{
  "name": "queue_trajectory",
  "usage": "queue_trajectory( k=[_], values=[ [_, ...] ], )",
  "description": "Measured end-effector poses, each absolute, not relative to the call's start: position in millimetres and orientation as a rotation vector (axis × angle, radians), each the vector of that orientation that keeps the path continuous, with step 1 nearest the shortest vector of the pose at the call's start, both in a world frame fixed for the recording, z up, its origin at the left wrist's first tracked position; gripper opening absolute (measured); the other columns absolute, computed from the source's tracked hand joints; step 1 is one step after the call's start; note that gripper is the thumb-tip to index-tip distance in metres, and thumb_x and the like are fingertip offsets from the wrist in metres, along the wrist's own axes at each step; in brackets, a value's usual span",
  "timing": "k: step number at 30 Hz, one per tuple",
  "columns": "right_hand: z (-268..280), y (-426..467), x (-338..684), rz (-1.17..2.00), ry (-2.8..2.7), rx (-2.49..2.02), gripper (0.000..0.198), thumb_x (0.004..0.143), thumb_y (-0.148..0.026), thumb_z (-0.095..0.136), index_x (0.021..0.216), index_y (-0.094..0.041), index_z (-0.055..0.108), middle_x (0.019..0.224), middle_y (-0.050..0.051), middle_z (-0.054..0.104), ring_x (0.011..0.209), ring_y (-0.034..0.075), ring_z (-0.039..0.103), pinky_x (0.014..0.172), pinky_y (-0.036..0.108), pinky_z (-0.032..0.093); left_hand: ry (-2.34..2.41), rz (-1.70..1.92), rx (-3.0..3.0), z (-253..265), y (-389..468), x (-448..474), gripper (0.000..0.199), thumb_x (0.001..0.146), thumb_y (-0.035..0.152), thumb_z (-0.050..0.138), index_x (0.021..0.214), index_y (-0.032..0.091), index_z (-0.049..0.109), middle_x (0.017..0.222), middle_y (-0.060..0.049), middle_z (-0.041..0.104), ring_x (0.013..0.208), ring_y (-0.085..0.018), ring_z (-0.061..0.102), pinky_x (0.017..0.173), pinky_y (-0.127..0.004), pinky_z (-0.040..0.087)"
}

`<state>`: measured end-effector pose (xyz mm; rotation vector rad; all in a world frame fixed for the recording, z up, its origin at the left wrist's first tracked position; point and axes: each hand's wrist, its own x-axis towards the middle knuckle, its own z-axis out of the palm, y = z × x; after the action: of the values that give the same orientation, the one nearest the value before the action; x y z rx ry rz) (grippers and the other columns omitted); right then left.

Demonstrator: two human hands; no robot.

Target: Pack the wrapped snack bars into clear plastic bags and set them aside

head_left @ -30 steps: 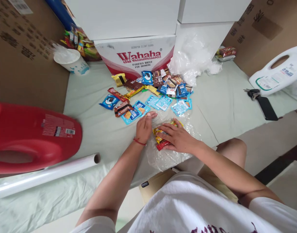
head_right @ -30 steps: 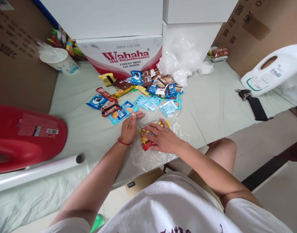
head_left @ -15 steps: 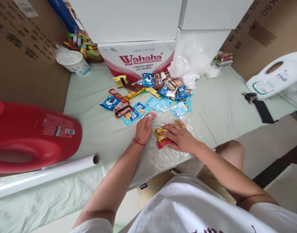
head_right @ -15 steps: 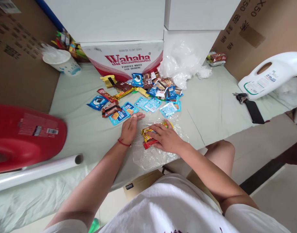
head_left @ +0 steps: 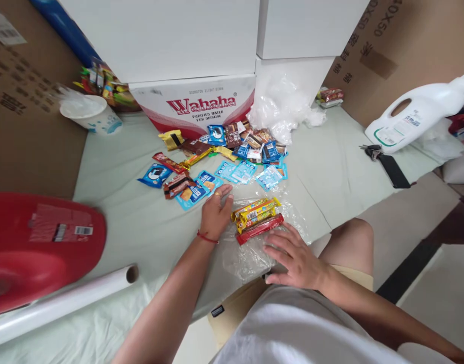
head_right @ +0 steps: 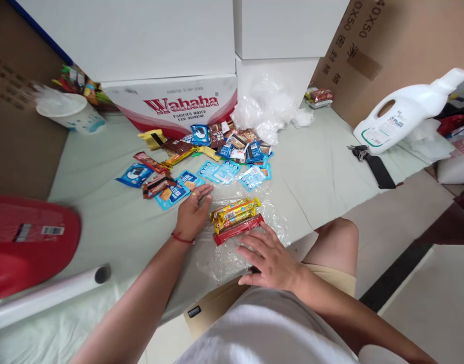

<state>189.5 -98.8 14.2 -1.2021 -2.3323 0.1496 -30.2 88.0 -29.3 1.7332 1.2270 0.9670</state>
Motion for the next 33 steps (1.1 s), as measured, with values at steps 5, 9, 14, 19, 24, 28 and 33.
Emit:
queue_trajectory(
  k=[5,9,14,19,24,28,33],
  values=[
    [-6.7,-119.0,201.1,0.177,-2.242,-1.25,0.021,0.097,-0.022,0.066,0.118,-0.025,0.069,0.117,0.005,0.074,0.122,0.026,0.06,0.115,0.054,0.043,1.195,1.011,1.652,-29.3,88.4,-30.5,0.041,0.097,0.039,0.056,0.131,0.018,0.062,0.134,-0.014,0.071,0.126,-0.027,0.067,0.114,-0.05,0.049],
    [-1.6,-107.7,196.6,0.255,-2.129,-1.174,0.022,0.096,-0.015,0.066,0.115,-0.025,0.069,0.111,0.005,0.073,0.118,0.026,0.058,0.103,0.048,0.054,1.098,1.094,1.776,-17.1,86.6,-35.5,0.037,0.1,0.045,0.054,0.123,0.021,0.07,0.14,-0.012,0.067,0.133,-0.026,0.061,0.118,-0.051,0.044],
    [20.1,-84.0,189.6,0.32,-2.025,-1.212,0.023,0.097,-0.016,0.064,0.117,-0.026,0.069,0.108,0.008,0.065,0.103,0.023,0.059,0.085,0.041,0.057,0.926,0.883,2.261,-1.1,79.4,-39.2,0.039,0.089,0.057,0.07,0.116,0.029,0.077,0.158,-0.008,0.05,0.156,-0.036,0.028,0.127,-0.065,0.015],
    [31.6,-59.3,188.7,0.327,-1.991,-1.219,0.025,0.1,-0.02,0.059,0.121,-0.028,0.069,0.103,0.007,0.063,0.091,0.02,0.061,0.077,0.035,0.057,0.898,0.608,2.389,3.6,75.3,-40.1,0.032,0.082,0.05,0.078,0.11,0.033,0.079,0.156,-0.004,0.052,0.158,-0.041,0.018,0.123,-0.073,-0.003],
    [28.0,-55.8,194.1,0.329,-1.985,-1.302,0.027,0.102,-0.021,0.055,0.124,-0.027,0.07,0.107,0.008,0.065,0.095,0.02,0.065,0.079,0.033,0.058,0.85,0.618,2.376,11.6,76.8,-45.8,0.019,0.086,0.04,0.07,0.1,0.029,0.079,0.158,-0.003,0.05,0.16,-0.038,0.014,0.125,-0.07,-0.004],
    [25.6,-56.1,194.7,0.329,-1.943,-1.379,0.026,0.103,-0.023,0.055,0.122,-0.027,0.072,0.106,0.008,0.065,0.094,0.018,0.067,0.078,0.031,0.058,0.818,0.61,2.361,14.9,76.5,-51.0,0.019,0.086,0.041,0.07,0.094,0.026,0.076,0.159,-0.005,0.049,0.16,-0.039,0.013,0.125,-0.069,-0.002],
    [31.8,-38.3,189.8,0.359,-1.964,-1.425,0.024,0.104,-0.026,0.054,0.118,-0.024,0.073,0.098,0.006,0.065,0.086,0.017,0.067,0.073,0.028,0.053,0.778,0.641,2.299,15.6,77.6,-52.6,0.026,0.089,0.048,0.068,0.102,0.027,0.075,0.151,-0.006,0.058,0.158,-0.037,0.023,0.127,-0.068,0.004]
  ],
)
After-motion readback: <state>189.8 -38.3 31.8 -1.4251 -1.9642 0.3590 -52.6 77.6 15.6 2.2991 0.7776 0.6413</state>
